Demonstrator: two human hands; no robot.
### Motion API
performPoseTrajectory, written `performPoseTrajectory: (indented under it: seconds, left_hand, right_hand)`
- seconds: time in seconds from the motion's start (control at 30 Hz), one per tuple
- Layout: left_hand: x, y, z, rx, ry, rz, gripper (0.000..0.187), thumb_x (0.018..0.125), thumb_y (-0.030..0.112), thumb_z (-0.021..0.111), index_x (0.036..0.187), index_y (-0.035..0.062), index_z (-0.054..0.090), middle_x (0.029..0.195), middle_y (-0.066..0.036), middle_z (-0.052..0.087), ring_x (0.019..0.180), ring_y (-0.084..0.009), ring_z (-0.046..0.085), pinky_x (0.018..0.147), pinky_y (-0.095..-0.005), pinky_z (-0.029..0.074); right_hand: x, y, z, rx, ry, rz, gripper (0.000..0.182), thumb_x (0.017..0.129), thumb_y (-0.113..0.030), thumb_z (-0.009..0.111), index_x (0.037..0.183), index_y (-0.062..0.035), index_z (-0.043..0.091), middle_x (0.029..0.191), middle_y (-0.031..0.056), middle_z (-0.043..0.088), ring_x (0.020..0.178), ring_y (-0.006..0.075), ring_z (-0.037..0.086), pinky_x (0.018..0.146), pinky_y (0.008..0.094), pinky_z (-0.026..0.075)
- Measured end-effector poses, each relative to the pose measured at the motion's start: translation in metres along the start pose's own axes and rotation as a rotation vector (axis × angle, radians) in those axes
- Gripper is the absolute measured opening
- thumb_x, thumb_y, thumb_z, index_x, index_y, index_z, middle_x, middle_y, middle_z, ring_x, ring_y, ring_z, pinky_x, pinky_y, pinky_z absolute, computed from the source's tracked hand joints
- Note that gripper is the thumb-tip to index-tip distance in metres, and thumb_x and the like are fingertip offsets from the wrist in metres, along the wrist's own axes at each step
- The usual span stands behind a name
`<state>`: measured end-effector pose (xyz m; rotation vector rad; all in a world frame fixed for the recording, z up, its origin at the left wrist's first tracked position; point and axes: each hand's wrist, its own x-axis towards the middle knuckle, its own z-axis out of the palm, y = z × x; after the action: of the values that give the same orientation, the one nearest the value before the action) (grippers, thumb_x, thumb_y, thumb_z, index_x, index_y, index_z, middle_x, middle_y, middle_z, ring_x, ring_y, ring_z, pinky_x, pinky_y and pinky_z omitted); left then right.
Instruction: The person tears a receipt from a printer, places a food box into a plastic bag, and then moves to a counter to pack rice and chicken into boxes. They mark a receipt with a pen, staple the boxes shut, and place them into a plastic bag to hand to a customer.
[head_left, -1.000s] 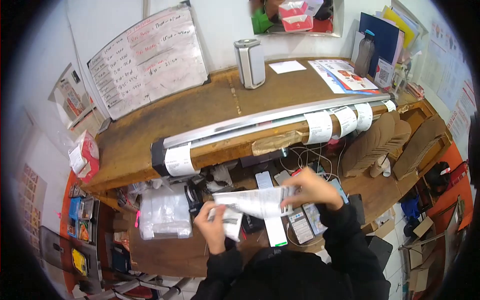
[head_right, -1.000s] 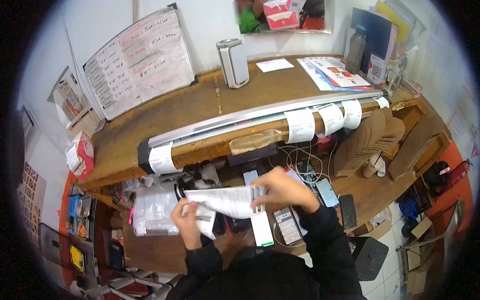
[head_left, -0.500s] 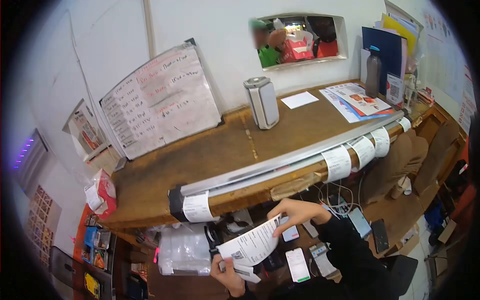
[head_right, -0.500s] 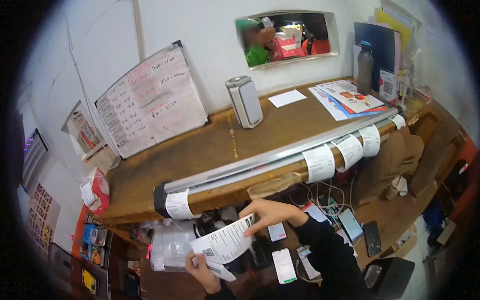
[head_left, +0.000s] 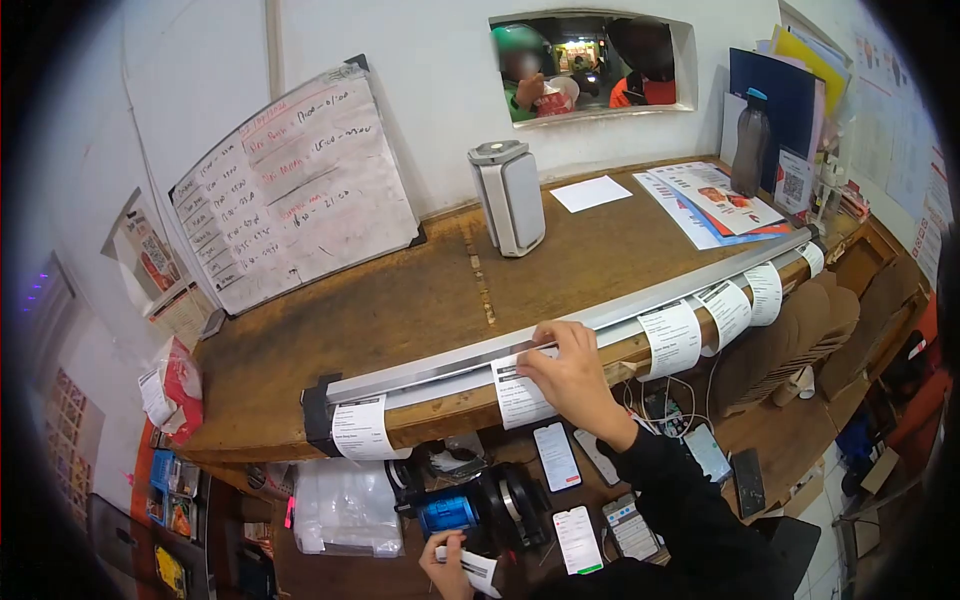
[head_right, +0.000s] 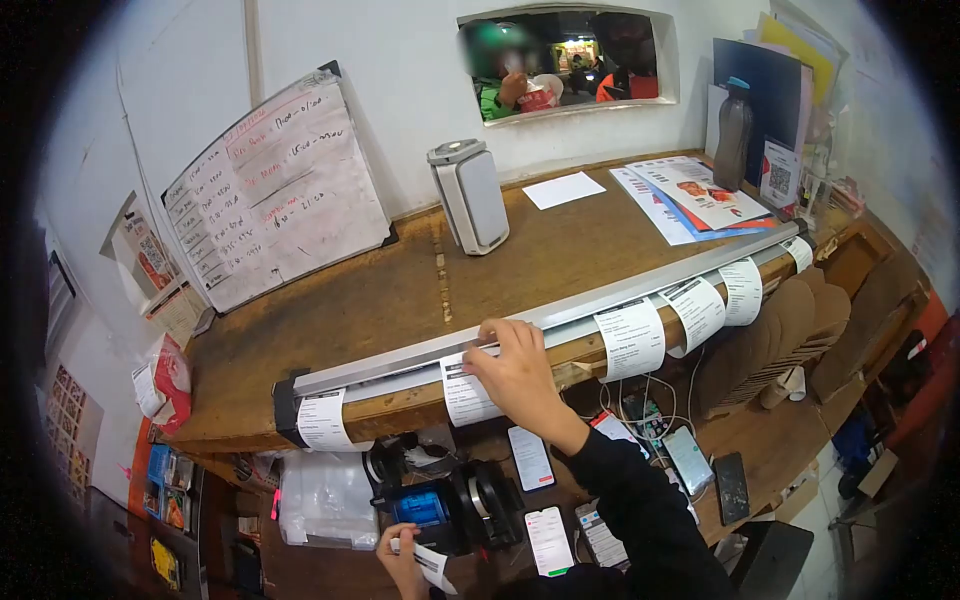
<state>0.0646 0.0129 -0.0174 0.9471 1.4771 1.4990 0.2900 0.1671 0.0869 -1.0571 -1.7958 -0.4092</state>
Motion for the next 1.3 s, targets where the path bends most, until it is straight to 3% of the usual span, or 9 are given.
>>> performPoseTrajectory:
  seconds: [0.27, 0.4, 0.57, 0.73, 0.93, 1.0, 1.13, 1.2, 1.3]
  left_hand:
    - [-0.013, -0.012, -0.023, -0.078, 0.188, 0.04, 0.021, 0.082, 0.02, 0.052, 0.075, 0.0004, 0.057, 0.07, -0.003, 0.054, 0.067, -0.0105, 0.045, 0.062, -0.023, 0.036]
    - [-0.01, -0.024, -0.036, -0.211, 0.075, -0.049, 0.017, 0.082, 0.016, 0.05, 0.082, 0.0, 0.054, 0.072, -0.005, 0.053, 0.067, -0.0123, 0.046, 0.061, -0.0227, 0.037]
    - [-0.012, -0.02, -0.034, -0.344, 0.088, 0.102, 0.042, 0.084, 0.041, 0.036, 0.079, 0.0014, 0.048, 0.056, -0.001, 0.041, 0.052, -0.0075, 0.039, 0.048, -0.0176, 0.03]
    - [-0.017, -0.029, -0.044, -0.27, 0.043, 0.319, 0.036, 0.081, 0.037, 0.045, 0.087, 0.0015, 0.046, 0.059, -0.002, 0.042, 0.05, -0.008, 0.039, 0.046, -0.0177, 0.031]
    - [-0.048, -0.015, -0.015, 0.388, -0.034, 0.459, 0.025, 0.077, 0.005, 0.056, 0.099, -0.0015, 0.045, 0.086, -0.011, 0.046, 0.073, -0.0188, 0.048, 0.065, -0.029, 0.042]
    - [-0.046, -0.014, -0.012, 0.662, -0.114, 0.836, 0.03, 0.073, 0.012, 0.062, 0.094, -0.0009, 0.044, 0.068, -0.006, 0.05, 0.059, -0.013, 0.052, 0.054, -0.0215, 0.042]
    - [-0.054, 0.006, 0.0, 0.241, -0.335, 0.284, 0.022, 0.066, 0.007, 0.068, 0.08, -0.0017, 0.054, 0.077, -0.013, 0.06, 0.07, -0.019, 0.06, 0.06, -0.028, 0.047]
    - [-0.05, 0.022, -0.007, 0.553, -0.585, 0.314, 0.023, 0.066, 0.008, 0.069, 0.084, 0.0006, 0.055, 0.077, -0.01, 0.06, 0.068, -0.018, 0.061, 0.061, -0.0266, 0.047]
    - [-0.046, 0.015, -0.001, 0.448, -0.675, 0.293, 0.028, 0.068, 0.013, 0.069, 0.09, 0.0026, 0.056, 0.075, -0.01, 0.06, 0.065, -0.0159, 0.059, 0.059, -0.0248, 0.046]
  right_hand:
    - [-0.02, 0.012, 0.001, 0.092, -0.104, -0.16, 0.019, 0.067, -0.018, 0.062, 0.08, -0.005, 0.055, 0.086, 0.0066, 0.053, 0.086, 0.0228, 0.05, 0.075, 0.0334, 0.039]
    - [-0.019, 0.009, -0.001, -0.02, -0.129, -0.157, 0.033, 0.069, -0.027, 0.061, 0.089, -0.0032, 0.053, 0.092, 0.0089, 0.052, 0.088, 0.0243, 0.049, 0.078, 0.0357, 0.037]
    - [-0.019, 0.003, 0.0, -0.058, -0.131, -0.037, 0.038, 0.07, -0.032, 0.061, 0.093, -0.0026, 0.053, 0.095, 0.0116, 0.048, 0.09, 0.0279, 0.045, 0.079, 0.0366, 0.034]
    - [-0.055, -0.026, -0.024, 0.22, 0.001, 0.124, 0.037, 0.069, -0.025, 0.063, 0.098, -0.0042, 0.053, 0.096, 0.0124, 0.048, 0.089, 0.0264, 0.046, 0.075, 0.0359, 0.036]
    - [-0.126, -0.11, -0.031, 1.226, -0.728, 0.34, 0.03, 0.073, -0.018, 0.063, 0.097, -0.0022, 0.055, 0.082, 0.0115, 0.054, 0.079, 0.0281, 0.053, 0.072, 0.0304, 0.043]
    - [-0.148, -0.114, -0.029, 1.178, -0.745, 0.378, 0.029, 0.073, -0.015, 0.063, 0.097, -0.001, 0.054, 0.077, 0.0118, 0.057, 0.074, 0.0272, 0.057, 0.066, 0.0284, 0.045]
    - [-0.154, -0.105, -0.048, 0.981, -0.681, 0.344, 0.015, 0.072, -0.011, 0.061, 0.083, 0.0, 0.058, 0.078, 0.0121, 0.058, 0.07, 0.0267, 0.058, 0.061, 0.0306, 0.046]
    - [-0.158, -0.099, -0.05, 0.944, -0.666, 0.264, 0.012, 0.069, -0.006, 0.061, 0.081, -0.0033, 0.06, 0.075, 0.0096, 0.056, 0.069, 0.0265, 0.056, 0.059, 0.0304, 0.045]
    - [-0.157, -0.098, -0.058, 0.968, -0.612, 0.165, 0.011, 0.068, -0.004, 0.063, 0.078, -0.0022, 0.061, 0.074, 0.0079, 0.056, 0.067, 0.0228, 0.055, 0.058, 0.0285, 0.045]
